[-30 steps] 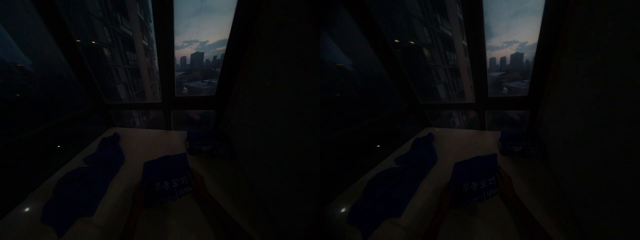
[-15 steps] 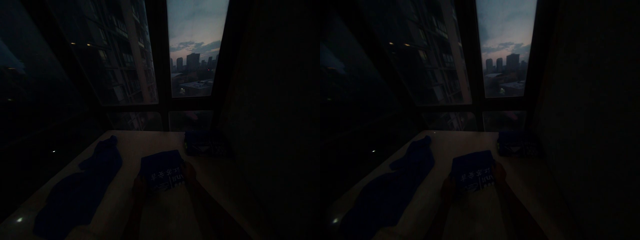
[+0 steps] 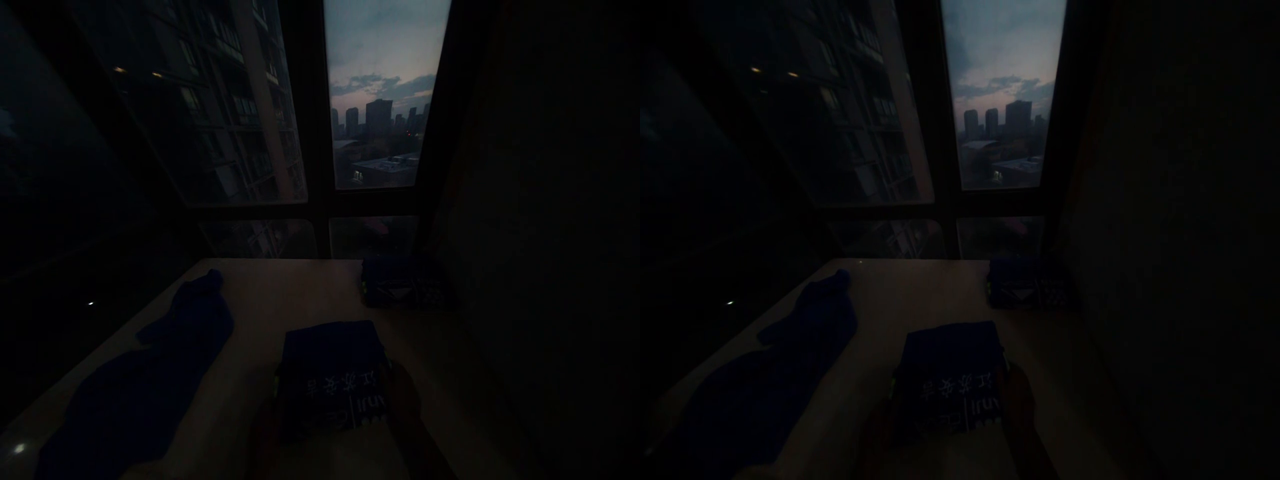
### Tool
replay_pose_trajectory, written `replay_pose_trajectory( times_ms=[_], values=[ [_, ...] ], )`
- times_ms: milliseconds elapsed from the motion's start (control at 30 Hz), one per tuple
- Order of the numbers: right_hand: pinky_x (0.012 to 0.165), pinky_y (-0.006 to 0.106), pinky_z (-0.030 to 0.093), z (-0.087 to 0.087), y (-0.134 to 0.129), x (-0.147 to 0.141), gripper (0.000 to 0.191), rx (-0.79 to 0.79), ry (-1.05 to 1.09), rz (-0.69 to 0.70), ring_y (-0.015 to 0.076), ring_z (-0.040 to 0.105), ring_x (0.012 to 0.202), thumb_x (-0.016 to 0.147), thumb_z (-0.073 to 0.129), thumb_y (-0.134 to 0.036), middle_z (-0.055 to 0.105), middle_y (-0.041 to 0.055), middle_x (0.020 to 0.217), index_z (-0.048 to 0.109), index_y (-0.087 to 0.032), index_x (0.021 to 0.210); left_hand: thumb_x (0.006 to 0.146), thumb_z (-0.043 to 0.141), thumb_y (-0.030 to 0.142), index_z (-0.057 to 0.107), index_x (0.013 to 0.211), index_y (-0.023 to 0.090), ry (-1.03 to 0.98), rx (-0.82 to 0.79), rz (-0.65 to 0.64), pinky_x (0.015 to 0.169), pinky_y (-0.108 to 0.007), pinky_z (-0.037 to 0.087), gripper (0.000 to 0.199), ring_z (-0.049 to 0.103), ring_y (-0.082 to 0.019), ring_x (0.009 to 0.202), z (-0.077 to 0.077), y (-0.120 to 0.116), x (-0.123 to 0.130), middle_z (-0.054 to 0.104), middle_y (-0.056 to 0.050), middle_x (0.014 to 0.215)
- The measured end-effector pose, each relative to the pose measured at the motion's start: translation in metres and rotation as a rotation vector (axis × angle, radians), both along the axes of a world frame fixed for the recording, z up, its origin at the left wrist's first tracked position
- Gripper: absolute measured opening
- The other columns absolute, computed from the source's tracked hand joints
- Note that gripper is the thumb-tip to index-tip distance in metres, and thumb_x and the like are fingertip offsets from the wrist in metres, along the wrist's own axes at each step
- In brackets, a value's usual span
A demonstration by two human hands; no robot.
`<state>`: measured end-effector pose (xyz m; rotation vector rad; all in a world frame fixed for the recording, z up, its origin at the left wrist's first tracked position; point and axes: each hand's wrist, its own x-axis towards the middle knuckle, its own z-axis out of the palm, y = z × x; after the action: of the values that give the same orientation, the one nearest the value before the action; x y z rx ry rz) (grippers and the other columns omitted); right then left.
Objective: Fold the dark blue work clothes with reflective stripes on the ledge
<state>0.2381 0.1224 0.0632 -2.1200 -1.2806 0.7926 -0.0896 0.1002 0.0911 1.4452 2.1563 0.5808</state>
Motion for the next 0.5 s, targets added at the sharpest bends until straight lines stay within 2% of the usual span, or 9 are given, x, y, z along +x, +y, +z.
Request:
replay_pose_trajectory(
  times_ms=[100, 233, 367, 500],
  values=[
    [0.101, 0.04, 0.045, -0.009, -0.027, 0.008, 0.066, 0.137, 0.118, 0.004, 0.0285, 0.058, 0.122, 0.09, 0.036, -0.063, 0.06, 0.0147, 0.136, 0.052, -0.018, 0.136, 0.089, 0.062, 0.041, 0.062, 0.119, 0.027, -0.09, 0.033, -0.022, 0.095, -0.041, 0.053, 0.033, 0.059, -0.023, 0.117, 0.001, -0.015, 0.014, 0.061, -0.006, 0.129],
    [0.104, 0.041, 0.045, -0.007, -0.049, 0.017, 0.07, 0.144, 0.26, -0.043, 0.0287, 0.057, 0.125, 0.088, 0.042, -0.066, 0.058, 0.0124, 0.139, 0.05, -0.02, 0.14, 0.089, 0.062, 0.042, 0.062, 0.119, 0.028, -0.211, 0.073, -0.04, 0.099, -0.043, 0.051, 0.033, 0.057, -0.024, 0.121, 0.003, -0.027, 0.034, 0.061, -0.006, 0.132],
    [0.101, 0.041, 0.048, 0.019, -0.05, 0.03, 0.066, 0.201, 0.327, -0.083, 0.0288, 0.059, 0.122, 0.089, 0.042, -0.065, 0.061, 0.0115, 0.136, 0.053, -0.021, 0.137, 0.09, 0.061, 0.043, 0.062, 0.119, 0.025, -0.302, 0.094, -0.038, 0.097, -0.043, 0.052, 0.035, 0.06, -0.022, 0.115, 0.004, -0.018, 0.049, 0.062, -0.007, 0.128],
    [0.099, 0.046, 0.049, 0.058, -0.027, 0.059, 0.071, 0.22, 0.305, -0.16, 0.0326, 0.06, 0.119, 0.086, 0.046, -0.065, 0.062, 0.0161, 0.133, 0.056, -0.016, 0.135, 0.087, 0.06, 0.051, 0.065, 0.115, 0.021, -0.348, 0.11, -0.028, 0.092, -0.045, 0.054, 0.041, 0.065, -0.026, 0.107, 0.012, 0.022, 0.064, 0.07, -0.009, 0.116]
  ],
)
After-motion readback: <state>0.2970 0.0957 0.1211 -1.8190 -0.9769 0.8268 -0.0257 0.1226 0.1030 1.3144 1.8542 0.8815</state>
